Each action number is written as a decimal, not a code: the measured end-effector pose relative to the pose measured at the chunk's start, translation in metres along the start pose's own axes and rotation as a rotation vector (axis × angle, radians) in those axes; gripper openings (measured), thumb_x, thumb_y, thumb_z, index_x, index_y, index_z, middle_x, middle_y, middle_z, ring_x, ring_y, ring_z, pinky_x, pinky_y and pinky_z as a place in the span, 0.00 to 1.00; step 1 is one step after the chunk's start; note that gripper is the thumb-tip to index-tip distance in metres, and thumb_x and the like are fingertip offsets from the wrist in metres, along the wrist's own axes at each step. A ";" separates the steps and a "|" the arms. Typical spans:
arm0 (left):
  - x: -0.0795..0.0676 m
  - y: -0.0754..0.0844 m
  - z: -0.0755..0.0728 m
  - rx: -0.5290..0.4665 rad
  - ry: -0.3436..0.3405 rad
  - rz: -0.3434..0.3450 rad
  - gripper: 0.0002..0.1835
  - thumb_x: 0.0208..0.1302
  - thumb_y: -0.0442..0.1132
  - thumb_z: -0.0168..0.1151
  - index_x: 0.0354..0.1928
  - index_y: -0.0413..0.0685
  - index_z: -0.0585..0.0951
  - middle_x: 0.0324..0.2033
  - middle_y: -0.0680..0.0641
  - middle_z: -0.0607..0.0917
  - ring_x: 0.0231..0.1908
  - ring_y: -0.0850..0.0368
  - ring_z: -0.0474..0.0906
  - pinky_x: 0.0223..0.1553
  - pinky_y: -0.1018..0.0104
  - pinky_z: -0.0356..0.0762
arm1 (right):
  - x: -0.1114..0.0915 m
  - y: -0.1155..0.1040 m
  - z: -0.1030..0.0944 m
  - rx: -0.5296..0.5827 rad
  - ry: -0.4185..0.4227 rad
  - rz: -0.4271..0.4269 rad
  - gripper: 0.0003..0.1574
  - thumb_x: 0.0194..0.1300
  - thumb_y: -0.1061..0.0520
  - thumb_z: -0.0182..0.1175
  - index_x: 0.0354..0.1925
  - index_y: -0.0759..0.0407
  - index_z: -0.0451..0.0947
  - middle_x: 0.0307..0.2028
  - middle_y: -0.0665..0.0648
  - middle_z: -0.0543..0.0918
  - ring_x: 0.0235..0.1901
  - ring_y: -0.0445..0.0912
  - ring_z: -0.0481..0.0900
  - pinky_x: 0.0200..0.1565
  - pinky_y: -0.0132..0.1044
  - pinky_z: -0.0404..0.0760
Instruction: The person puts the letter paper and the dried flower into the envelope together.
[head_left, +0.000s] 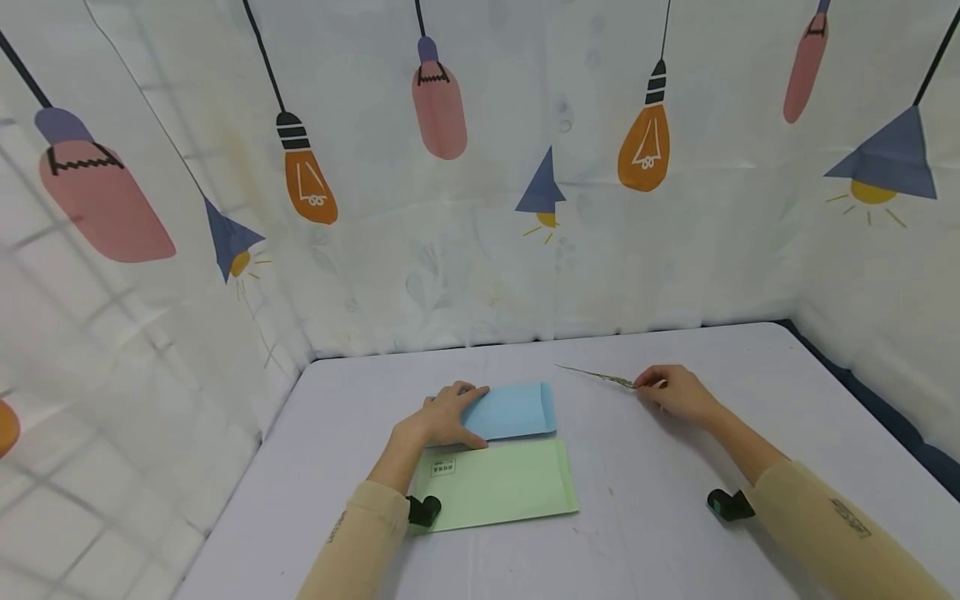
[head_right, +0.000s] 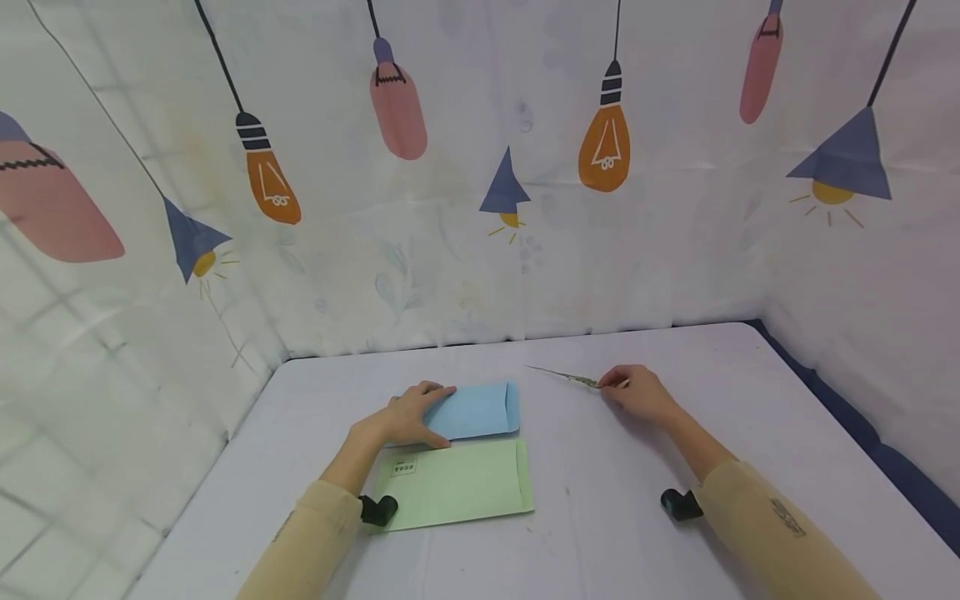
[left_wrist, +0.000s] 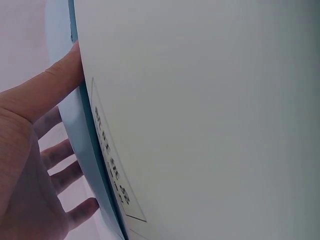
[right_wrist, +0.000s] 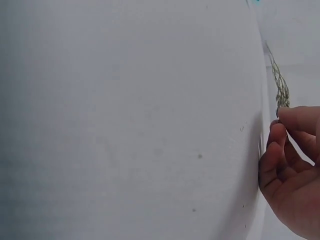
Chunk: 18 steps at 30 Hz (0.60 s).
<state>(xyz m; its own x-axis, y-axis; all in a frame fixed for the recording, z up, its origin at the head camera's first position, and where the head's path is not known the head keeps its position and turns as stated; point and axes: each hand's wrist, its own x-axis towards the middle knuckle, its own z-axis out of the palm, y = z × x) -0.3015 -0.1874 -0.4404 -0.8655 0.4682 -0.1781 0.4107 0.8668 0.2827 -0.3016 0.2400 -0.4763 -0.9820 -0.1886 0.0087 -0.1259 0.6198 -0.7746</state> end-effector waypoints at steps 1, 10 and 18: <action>0.000 0.000 0.000 -0.001 -0.001 -0.001 0.53 0.46 0.63 0.73 0.74 0.62 0.59 0.68 0.48 0.60 0.67 0.47 0.56 0.60 0.38 0.53 | -0.001 0.000 0.001 0.003 -0.002 -0.003 0.10 0.67 0.59 0.59 0.44 0.62 0.81 0.41 0.58 0.80 0.32 0.47 0.75 0.30 0.38 0.77; 0.000 -0.001 0.000 0.005 -0.001 -0.007 0.53 0.46 0.64 0.72 0.74 0.63 0.58 0.69 0.48 0.60 0.67 0.47 0.56 0.60 0.39 0.53 | -0.012 -0.005 0.002 0.030 -0.061 -0.035 0.10 0.66 0.57 0.61 0.43 0.61 0.80 0.39 0.56 0.80 0.33 0.48 0.76 0.31 0.37 0.77; 0.000 -0.001 0.001 -0.006 0.003 -0.012 0.53 0.46 0.64 0.73 0.74 0.63 0.59 0.69 0.48 0.60 0.68 0.46 0.55 0.61 0.36 0.51 | -0.013 0.001 -0.001 0.014 -0.087 -0.053 0.08 0.65 0.59 0.62 0.42 0.61 0.80 0.36 0.55 0.80 0.33 0.47 0.76 0.31 0.36 0.77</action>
<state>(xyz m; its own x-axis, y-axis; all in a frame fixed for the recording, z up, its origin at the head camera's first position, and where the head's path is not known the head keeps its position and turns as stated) -0.3020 -0.1884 -0.4419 -0.8712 0.4572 -0.1788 0.3985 0.8714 0.2863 -0.2889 0.2432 -0.4766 -0.9581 -0.2863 -0.0046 -0.1745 0.5966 -0.7833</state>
